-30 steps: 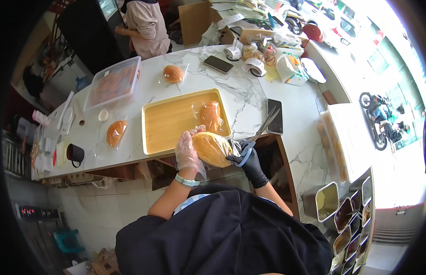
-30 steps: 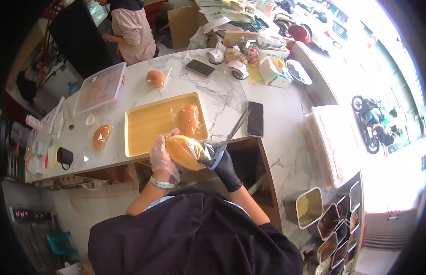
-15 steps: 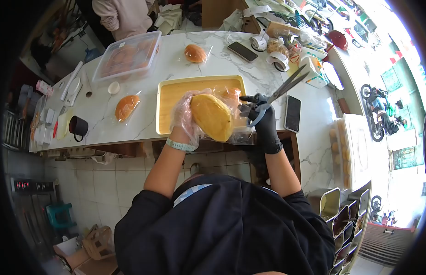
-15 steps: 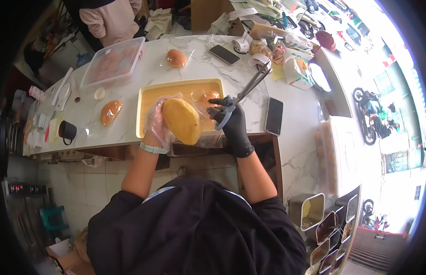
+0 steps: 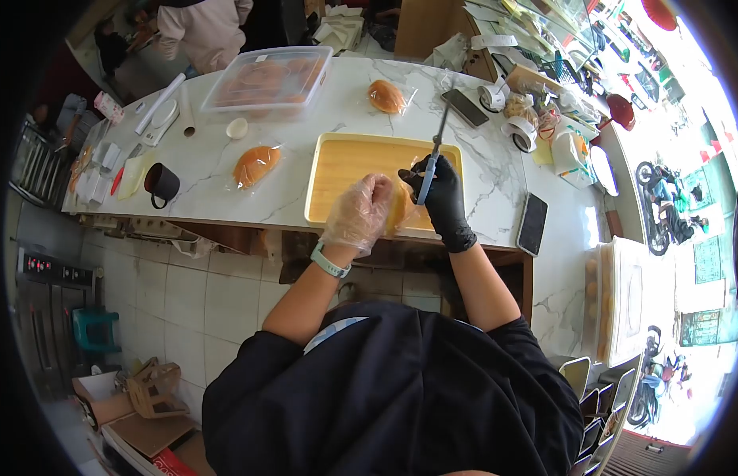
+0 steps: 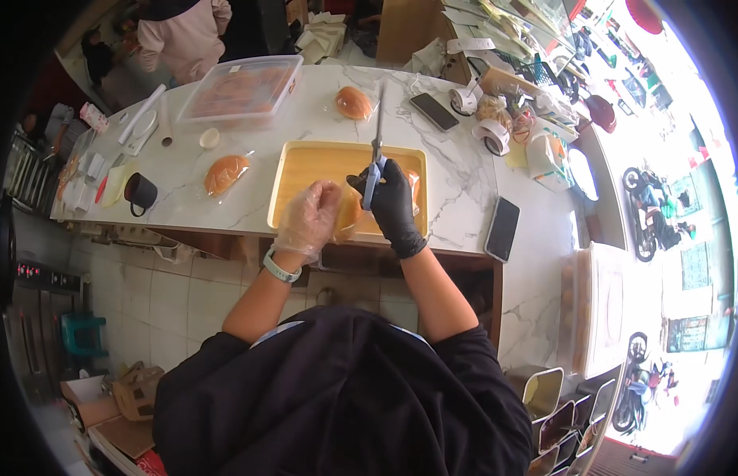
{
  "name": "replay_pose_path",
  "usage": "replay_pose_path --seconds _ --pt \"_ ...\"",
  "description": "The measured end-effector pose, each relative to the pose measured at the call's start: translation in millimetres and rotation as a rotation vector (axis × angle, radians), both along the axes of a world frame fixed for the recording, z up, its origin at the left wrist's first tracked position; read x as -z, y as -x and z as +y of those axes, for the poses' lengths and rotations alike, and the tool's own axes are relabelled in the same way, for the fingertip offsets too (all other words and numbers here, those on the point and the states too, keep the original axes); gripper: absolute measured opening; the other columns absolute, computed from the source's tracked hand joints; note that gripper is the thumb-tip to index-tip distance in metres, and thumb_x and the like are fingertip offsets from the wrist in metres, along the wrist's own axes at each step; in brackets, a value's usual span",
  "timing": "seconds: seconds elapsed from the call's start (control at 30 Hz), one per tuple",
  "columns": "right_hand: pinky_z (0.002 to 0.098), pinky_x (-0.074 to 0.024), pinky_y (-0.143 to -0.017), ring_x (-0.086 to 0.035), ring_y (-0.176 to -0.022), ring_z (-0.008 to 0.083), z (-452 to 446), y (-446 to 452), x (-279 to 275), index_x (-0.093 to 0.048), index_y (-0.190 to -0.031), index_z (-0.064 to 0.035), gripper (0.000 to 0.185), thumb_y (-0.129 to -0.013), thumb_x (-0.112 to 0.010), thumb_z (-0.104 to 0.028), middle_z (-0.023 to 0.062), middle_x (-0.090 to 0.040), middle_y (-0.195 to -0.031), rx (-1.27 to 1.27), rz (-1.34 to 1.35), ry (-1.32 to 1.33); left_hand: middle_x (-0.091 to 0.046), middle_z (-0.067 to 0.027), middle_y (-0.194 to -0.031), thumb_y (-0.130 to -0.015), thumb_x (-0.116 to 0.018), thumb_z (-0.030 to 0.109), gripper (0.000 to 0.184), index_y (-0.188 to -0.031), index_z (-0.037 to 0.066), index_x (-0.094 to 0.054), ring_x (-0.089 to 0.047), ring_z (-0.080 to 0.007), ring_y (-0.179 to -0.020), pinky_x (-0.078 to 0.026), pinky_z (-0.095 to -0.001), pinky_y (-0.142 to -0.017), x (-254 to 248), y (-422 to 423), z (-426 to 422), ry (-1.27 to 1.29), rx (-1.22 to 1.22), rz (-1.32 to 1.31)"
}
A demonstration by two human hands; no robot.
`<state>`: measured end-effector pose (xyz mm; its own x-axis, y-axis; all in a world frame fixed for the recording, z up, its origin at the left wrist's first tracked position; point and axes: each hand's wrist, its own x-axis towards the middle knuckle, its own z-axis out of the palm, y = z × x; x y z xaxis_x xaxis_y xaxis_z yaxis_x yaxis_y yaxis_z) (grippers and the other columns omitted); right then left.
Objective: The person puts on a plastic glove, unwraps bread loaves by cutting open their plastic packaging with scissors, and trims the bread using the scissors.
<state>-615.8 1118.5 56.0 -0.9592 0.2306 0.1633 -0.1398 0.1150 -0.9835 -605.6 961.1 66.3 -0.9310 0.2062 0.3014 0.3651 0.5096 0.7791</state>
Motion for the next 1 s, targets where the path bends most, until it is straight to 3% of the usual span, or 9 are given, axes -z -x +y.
replay_pose_path --seconds 0.1,0.3,0.4,0.5,0.6,0.73,0.83,0.9,1.0 --pt "0.0213 -0.0435 -0.051 -0.052 -0.058 0.0068 0 -4 -8 -0.050 -0.079 -0.0041 0.024 -0.072 -0.073 -0.006 0.0002 -0.054 -0.068 -0.077 -0.084 0.125 -0.064 -0.0148 -0.083 -0.085 -0.055 0.012 0.012 -0.092 0.003 -0.060 -0.063 -0.0304 -0.080 -0.049 -0.0332 -0.067 13 8 -11 -0.078 0.010 0.012" --pt "0.0208 -0.0402 -0.046 -0.049 -0.053 0.0062 -9 -11 -5 -0.050 -0.082 -0.0063 0.027 -0.070 -0.074 -0.004 -0.0010 -0.051 -0.068 -0.167 -0.137 0.257 -0.065 -0.0131 -0.082 -0.083 -0.054 0.003 0.011 -0.091 0.000 -0.061 -0.063 -0.0259 -0.077 -0.049 -0.0304 -0.069 26 17 -15 -0.190 -0.068 0.038" --pt "0.0211 -0.0406 -0.046 -0.049 -0.053 0.0066 -7 -9 -2 -0.049 -0.081 -0.0060 0.025 -0.071 -0.073 -0.003 -0.0009 -0.050 -0.067 -0.135 -0.104 0.246 -0.065 -0.0116 -0.083 -0.080 -0.057 0.003 0.011 -0.091 0.000 -0.060 -0.062 -0.0259 -0.076 -0.049 -0.0313 -0.069 26 17 -16 -0.023 -0.097 0.063" --pt "0.0213 -0.0417 -0.046 -0.051 -0.053 0.0074 -3 -6 -3 -0.049 -0.080 -0.0050 0.023 -0.074 -0.071 -0.002 -0.0001 -0.050 -0.065 -0.123 -0.088 0.235 -0.063 -0.0119 -0.085 -0.078 -0.060 0.002 0.013 -0.090 0.002 -0.060 -0.061 -0.0272 -0.078 -0.048 -0.0323 -0.072 -22 -3 -14 0.004 -0.122 0.475" --pt "0.0223 -0.0448 -0.047 -0.055 -0.056 0.0098 2 1 1 -0.049 -0.083 -0.0029 0.019 -0.077 -0.067 -0.002 0.0028 -0.053 -0.066 -0.141 -0.063 0.187 -0.061 -0.0121 -0.088 -0.076 -0.061 0.001 0.014 -0.090 0.003 -0.059 -0.059 -0.0278 -0.083 -0.047 -0.0325 -0.074 -29 -14 -3 -0.015 0.156 0.466" --pt "0.0235 -0.0501 -0.052 -0.062 -0.064 0.0146 2 -2 9 -0.048 -0.088 -0.0016 0.007 -0.086 -0.055 -0.004 0.0069 -0.056 -0.073 -0.152 -0.023 0.069 -0.061 -0.0159 -0.087 -0.074 -0.066 0.012 0.020 -0.090 0.002 -0.059 -0.059 -0.0345 -0.082 -0.047 -0.0378 -0.074 -4 -10 5 0.078 0.186 -0.014" --pt "0.0249 -0.0481 -0.053 -0.057 -0.063 0.0088 -1 -6 22 -0.050 -0.084 -0.0031 0.020 -0.076 -0.068 -0.004 0.0041 -0.057 -0.068 -0.117 -0.001 -0.164 -0.060 -0.0216 -0.085 -0.074 -0.065 0.035 0.035 -0.092 0.005 -0.060 -0.058 -0.0365 -0.083 -0.047 -0.0406 -0.072 -12 -5 5 0.368 0.281 -0.261" --pt "0.0276 -0.0457 -0.053 -0.056 -0.061 0.0099 -14 -16 21 -0.051 -0.087 -0.0032 0.019 -0.076 -0.066 -0.005 0.0070 -0.057 -0.068 -0.105 0.020 -0.327 -0.062 -0.0194 -0.083 -0.074 -0.064 0.038 0.038 -0.090 0.004 -0.060 -0.059 -0.0351 -0.083 -0.048 -0.0410 -0.070 -5 -8 -1 0.393 0.298 -0.255" --pt "0.0299 -0.0453 -0.054 -0.057 -0.061 0.0148 -35 -28 -3 -0.050 -0.087 -0.0027 0.019 -0.073 -0.064 -0.004 0.0105 -0.057 -0.069 -0.159 0.013 -0.420 -0.064 -0.0146 -0.081 -0.078 -0.060 0.035 0.032 -0.088 0.006 -0.062 -0.061 -0.0311 -0.081 -0.049 -0.0389 -0.070 26 -10 -8 0.181 0.317 -0.204"
